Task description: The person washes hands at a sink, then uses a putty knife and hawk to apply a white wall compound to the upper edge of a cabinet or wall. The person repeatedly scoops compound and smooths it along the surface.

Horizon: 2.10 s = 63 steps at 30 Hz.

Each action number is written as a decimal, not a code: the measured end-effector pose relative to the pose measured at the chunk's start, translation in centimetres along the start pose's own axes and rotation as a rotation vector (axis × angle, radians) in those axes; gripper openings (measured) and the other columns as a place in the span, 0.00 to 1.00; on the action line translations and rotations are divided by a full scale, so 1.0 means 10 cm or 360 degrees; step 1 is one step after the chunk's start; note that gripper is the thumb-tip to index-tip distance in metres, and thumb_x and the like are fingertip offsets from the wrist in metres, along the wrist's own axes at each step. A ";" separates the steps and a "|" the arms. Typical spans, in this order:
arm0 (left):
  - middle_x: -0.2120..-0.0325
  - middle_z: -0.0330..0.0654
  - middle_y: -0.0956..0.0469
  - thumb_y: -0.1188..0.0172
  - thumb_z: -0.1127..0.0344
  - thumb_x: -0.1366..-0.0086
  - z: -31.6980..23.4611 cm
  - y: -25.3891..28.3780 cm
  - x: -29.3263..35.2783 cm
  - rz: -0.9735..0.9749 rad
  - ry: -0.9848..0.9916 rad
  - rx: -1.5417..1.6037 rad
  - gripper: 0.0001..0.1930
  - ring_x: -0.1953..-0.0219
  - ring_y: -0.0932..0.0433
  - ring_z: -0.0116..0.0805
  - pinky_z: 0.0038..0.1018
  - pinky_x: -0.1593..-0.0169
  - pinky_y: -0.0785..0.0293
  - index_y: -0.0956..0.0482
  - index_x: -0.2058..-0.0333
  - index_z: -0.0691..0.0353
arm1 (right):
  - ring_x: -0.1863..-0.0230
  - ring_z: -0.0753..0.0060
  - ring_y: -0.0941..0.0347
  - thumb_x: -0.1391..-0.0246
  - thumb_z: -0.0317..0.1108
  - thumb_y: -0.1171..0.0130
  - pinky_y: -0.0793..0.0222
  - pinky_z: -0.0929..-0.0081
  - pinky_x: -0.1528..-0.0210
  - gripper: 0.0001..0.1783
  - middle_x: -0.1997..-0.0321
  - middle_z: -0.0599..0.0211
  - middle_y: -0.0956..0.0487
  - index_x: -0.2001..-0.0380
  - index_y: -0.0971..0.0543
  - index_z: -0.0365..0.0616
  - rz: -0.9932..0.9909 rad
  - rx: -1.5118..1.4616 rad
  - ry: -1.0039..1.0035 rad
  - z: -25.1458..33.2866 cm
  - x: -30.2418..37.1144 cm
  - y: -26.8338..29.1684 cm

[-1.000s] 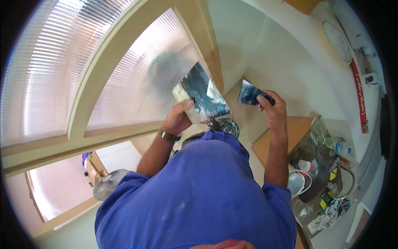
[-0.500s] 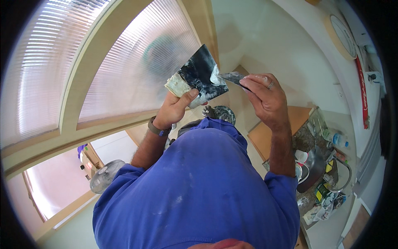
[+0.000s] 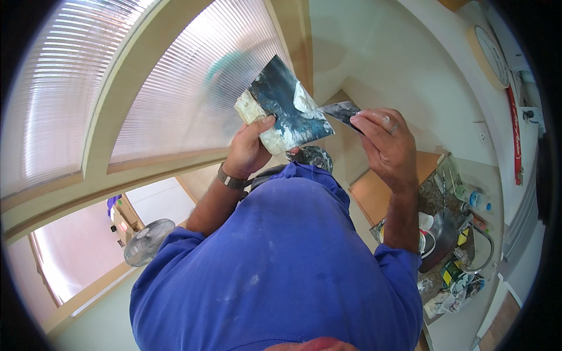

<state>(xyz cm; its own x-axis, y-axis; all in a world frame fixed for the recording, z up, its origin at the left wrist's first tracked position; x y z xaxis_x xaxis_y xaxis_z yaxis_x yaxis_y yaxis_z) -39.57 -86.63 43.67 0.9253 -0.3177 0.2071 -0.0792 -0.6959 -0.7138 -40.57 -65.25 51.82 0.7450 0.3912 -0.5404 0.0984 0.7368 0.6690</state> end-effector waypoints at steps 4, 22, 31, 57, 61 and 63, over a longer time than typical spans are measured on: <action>0.52 0.52 0.29 0.55 0.63 0.36 0.02 0.03 0.02 -0.0036 0.0004 0.0015 0.22 0.55 0.24 0.46 0.39 0.61 0.22 0.41 0.45 0.67 | 0.62 0.63 0.28 0.64 0.21 0.40 0.29 0.69 0.62 0.18 0.63 0.68 0.24 0.64 0.22 0.43 0.0054 0.0100 0.0099 0.04 0.03 0.00; 0.52 0.53 0.31 0.55 0.68 0.36 -0.07 -0.14 0.08 0.0003 -0.0212 -0.0298 0.23 0.54 0.26 0.47 0.42 0.57 0.22 0.45 0.44 0.67 | 0.61 0.66 0.29 0.62 0.24 0.38 0.30 0.70 0.63 0.16 0.63 0.71 0.26 0.64 0.21 0.43 -0.0209 0.0311 0.0347 0.16 -0.03 -0.08; 0.51 0.52 0.32 0.53 0.68 0.37 -0.04 -0.09 0.07 0.0099 -0.0235 -0.0469 0.23 0.53 0.26 0.46 0.40 0.58 0.22 0.45 0.44 0.66 | 0.59 0.67 0.30 0.64 0.23 0.38 0.31 0.71 0.62 0.18 0.60 0.72 0.25 0.63 0.20 0.45 -0.0394 0.0333 0.0408 0.14 -0.03 -0.14; 0.51 0.51 0.32 0.50 0.65 0.39 -0.05 0.02 0.12 -0.0127 -0.0073 -0.0212 0.25 0.54 0.26 0.48 0.44 0.61 0.23 0.43 0.44 0.64 | 0.69 0.77 0.30 0.49 0.32 0.41 0.38 0.77 0.70 0.11 0.68 0.70 0.23 0.63 0.26 0.41 -0.0823 -0.3040 -0.0583 -1.23 -1.59 -1.02; 0.51 0.50 0.32 0.50 0.66 0.39 -0.03 0.05 0.10 -0.0113 -0.0032 -0.0198 0.25 0.53 0.27 0.47 0.44 0.60 0.23 0.43 0.44 0.64 | 0.65 0.77 0.29 0.46 0.32 0.46 0.38 0.78 0.69 0.09 0.65 0.69 0.22 0.62 0.26 0.41 -0.0754 -0.3081 -0.0514 -1.26 -1.66 -1.03; 0.51 0.50 0.32 0.50 0.66 0.39 -0.02 0.06 0.08 -0.0092 -0.0028 -0.0198 0.25 0.53 0.27 0.47 0.44 0.59 0.23 0.43 0.44 0.64 | 0.64 0.77 0.28 0.45 0.32 0.49 0.38 0.78 0.68 0.10 0.63 0.68 0.22 0.61 0.26 0.41 -0.0720 -0.3078 -0.0486 -1.27 -1.70 -1.04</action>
<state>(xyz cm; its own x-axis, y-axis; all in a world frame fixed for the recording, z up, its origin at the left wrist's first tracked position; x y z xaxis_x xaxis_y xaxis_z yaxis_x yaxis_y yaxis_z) -38.94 -87.49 43.55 0.9359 -0.2640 0.2331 -0.0696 -0.7875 -0.6124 -62.64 -72.56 47.55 0.9616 0.1071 -0.2528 -0.2742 0.3259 -0.9048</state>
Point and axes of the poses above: each hand's wrist, its own x-axis away from the middle knuckle, its own y-axis out of the back of the hand, z = x × y, the point moved 6 cm from there along -x, towards the middle knuckle
